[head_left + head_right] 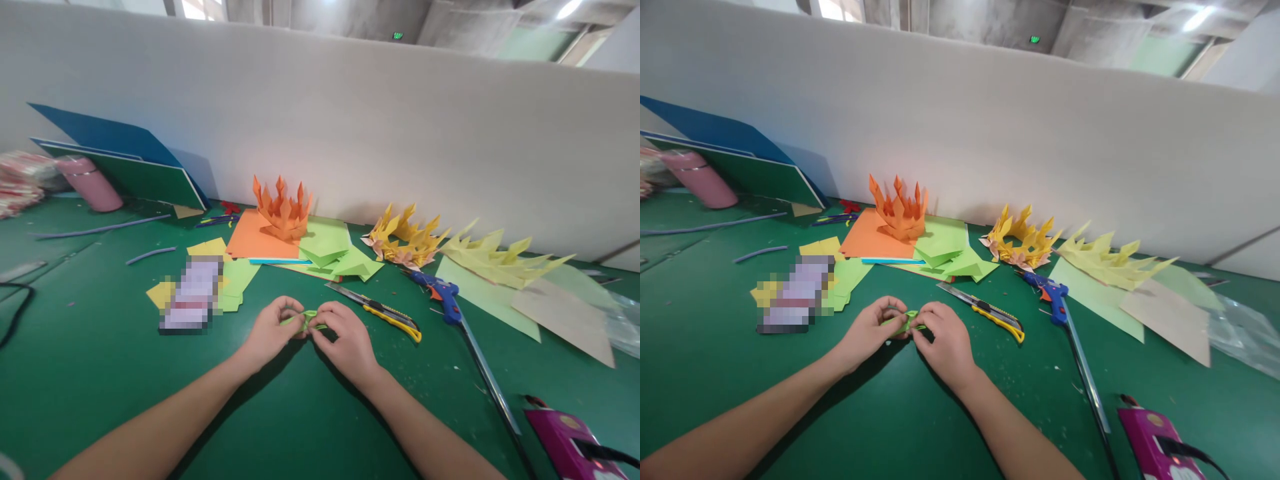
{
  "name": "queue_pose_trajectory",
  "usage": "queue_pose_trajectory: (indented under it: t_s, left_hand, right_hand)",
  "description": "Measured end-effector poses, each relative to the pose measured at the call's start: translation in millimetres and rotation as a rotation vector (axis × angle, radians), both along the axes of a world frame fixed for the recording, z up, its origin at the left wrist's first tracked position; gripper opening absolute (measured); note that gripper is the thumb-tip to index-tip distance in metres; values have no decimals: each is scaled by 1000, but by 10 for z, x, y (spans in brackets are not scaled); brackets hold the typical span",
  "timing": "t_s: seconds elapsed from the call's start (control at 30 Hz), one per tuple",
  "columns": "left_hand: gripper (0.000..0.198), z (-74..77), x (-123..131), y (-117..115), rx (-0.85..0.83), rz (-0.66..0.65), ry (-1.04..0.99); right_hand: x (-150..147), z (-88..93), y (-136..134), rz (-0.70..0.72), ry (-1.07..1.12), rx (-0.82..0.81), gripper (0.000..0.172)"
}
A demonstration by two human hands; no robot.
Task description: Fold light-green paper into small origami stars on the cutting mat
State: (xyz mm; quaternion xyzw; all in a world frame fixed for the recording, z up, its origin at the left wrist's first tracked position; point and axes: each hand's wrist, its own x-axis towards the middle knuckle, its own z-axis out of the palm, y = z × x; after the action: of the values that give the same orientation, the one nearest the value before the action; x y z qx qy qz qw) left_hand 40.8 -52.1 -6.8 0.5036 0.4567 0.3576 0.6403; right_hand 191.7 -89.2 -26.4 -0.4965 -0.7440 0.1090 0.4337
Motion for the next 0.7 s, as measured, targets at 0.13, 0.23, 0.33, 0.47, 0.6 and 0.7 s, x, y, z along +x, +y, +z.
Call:
queue_pose_trajectory:
  t_s: [0.13,0.23,0.33,0.47,0.6,0.7]
  left_hand:
    - [28,9,-9,-3,48,-28,57]
    - [26,10,-14,3,121,-52,100]
    - [23,6,-19,10,168,-76,147]
    - [25,-4,-26,14,175,-90,164]
    - [31,-1,-13,1,130,-48,158]
    - [33,11,-1,-11,55,-16,111]
  right_hand:
    - [8,-14,-4,-53,-32,-31,10]
    - [20,-16,1,-78,-34,-67,10]
    - [23,-17,5,-88,-30,-77,10]
    - [14,-27,1,-90,-41,-50,11]
    - [10,-33,-11,-65,-81,48,14]
    - [14,-26,-14,-24,-116,86,17]
